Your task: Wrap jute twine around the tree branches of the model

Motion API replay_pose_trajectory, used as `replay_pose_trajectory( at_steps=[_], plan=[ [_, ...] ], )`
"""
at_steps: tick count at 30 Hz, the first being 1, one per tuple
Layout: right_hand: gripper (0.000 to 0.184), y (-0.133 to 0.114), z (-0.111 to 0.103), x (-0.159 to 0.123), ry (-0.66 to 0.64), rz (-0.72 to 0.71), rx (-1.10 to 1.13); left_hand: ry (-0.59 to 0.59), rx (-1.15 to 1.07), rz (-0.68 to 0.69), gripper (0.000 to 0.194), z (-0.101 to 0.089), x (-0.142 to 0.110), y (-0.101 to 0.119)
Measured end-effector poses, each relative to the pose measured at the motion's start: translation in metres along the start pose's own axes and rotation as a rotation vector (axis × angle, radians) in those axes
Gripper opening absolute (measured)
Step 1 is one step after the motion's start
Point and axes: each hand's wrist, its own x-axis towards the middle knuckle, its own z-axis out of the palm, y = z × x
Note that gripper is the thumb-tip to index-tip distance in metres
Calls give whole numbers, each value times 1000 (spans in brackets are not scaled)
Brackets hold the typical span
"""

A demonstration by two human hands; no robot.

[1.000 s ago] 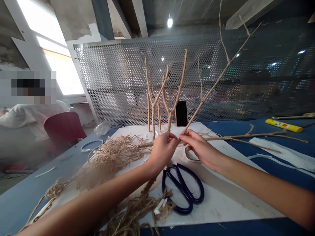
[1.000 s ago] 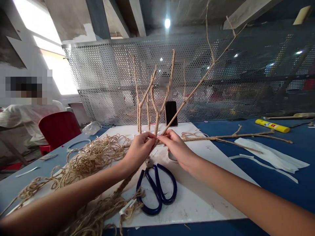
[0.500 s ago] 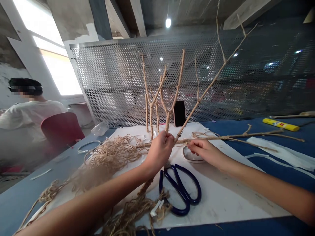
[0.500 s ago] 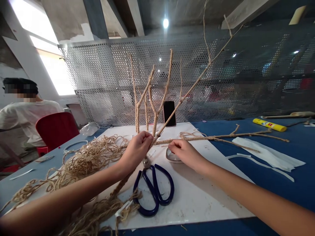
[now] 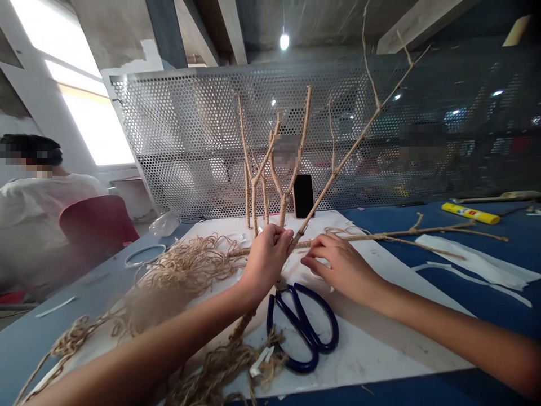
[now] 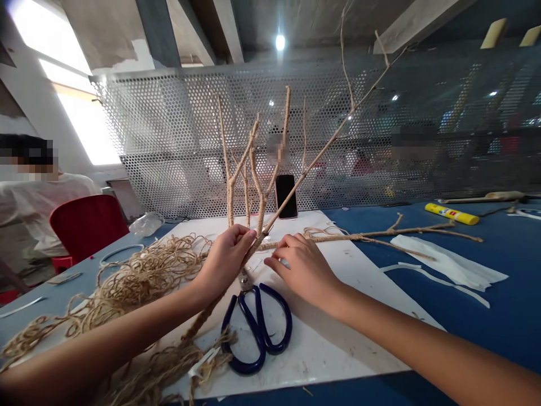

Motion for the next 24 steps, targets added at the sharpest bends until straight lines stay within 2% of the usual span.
replay_pose_trajectory(
  at_steps=[5,12,16,20,24],
  plan=[
    [17,-7,-2,11,31,184,485,31,-39,4,26,-1,0,4],
    [18,-14,0,13,-12,441,851,-18,-131,-1,27,2,-3,7],
    [13,-18,-1,10,-20,501,932,-41,-135,35,26,3,-5,6],
    [19,-19,-8,11,-2,502,918,-33,-83,90,24,2,-8,9],
    [22,-17,-15,14,-114,477,994,-32,96,156,21,3,-11,13]
  ],
)
